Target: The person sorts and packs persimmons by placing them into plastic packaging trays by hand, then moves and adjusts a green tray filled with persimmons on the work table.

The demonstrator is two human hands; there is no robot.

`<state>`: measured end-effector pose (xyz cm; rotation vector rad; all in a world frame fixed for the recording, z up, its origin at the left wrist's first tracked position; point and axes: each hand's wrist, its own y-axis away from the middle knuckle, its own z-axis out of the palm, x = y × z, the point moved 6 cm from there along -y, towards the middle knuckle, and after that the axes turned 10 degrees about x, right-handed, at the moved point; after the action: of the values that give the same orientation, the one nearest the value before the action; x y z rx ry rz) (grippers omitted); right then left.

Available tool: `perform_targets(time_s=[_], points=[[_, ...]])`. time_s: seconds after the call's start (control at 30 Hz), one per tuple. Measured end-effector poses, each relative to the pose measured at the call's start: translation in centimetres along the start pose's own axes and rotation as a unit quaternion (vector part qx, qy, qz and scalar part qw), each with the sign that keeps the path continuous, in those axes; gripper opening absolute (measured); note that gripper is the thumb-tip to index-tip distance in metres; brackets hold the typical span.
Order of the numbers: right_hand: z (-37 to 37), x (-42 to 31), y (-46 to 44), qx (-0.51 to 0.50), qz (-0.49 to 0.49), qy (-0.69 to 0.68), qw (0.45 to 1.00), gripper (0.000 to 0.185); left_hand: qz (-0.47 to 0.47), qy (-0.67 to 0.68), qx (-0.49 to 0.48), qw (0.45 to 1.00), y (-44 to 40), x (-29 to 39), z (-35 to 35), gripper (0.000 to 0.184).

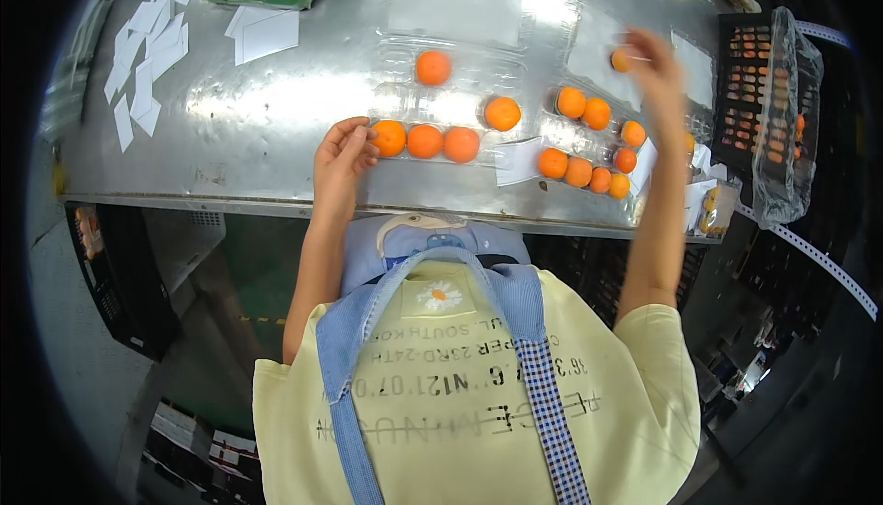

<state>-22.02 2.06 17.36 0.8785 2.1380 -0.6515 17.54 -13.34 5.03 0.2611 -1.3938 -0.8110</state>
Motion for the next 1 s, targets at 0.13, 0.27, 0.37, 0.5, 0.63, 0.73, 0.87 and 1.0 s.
perform_targets(time_s=[0.13,0.27,0.37,0.5,0.63,0.73,0.87,1.0], points=[[15.3,-5.2,4.8,-0.185,-0.1,0.033,0.977,0.048,0.043,-0.049,0.021,0.998,-0.6,0.0,-1.5,0.022],[20.1,-8.3,6.0,-0.176,-0.241,0.134,0.945,0.045,0.067,-0.069,0.032,0.995,-0.7,-0.3,-2.2,0.021],[22.4,-7.5,6.2,-0.201,-0.262,0.213,0.919,0.039,0.079,-0.074,0.031,0.994,-0.9,-0.3,-2.1,0.017],[23.2,-7.1,6.3,-0.21,-0.269,0.234,0.911,0.039,0.089,-0.1,0.032,0.99,-1.8,-1.1,-2.6,0.018],[21.6,-7.6,5.8,-0.197,-0.236,0.177,0.935,0.041,0.093,-0.122,0.026,0.988,-2.5,-2.0,-3.1,0.019],[19.7,-7.9,6.1,-0.176,-0.197,0.109,0.958,0.047,0.086,-0.119,0.027,0.989,-2.6,-2.4,-3.2,0.019],[19.3,-9.4,9.5,-0.204,-0.205,0.076,0.954,0.048,0.081,-0.118,0.024,0.989,-2.9,-2.9,-3.2,0.019],[20.3,-8.3,11.1,-0.183,-0.239,0.107,0.948,0.047,0.081,-0.128,0.017,0.988,-3.1,-2.9,-3.1,0.019]])
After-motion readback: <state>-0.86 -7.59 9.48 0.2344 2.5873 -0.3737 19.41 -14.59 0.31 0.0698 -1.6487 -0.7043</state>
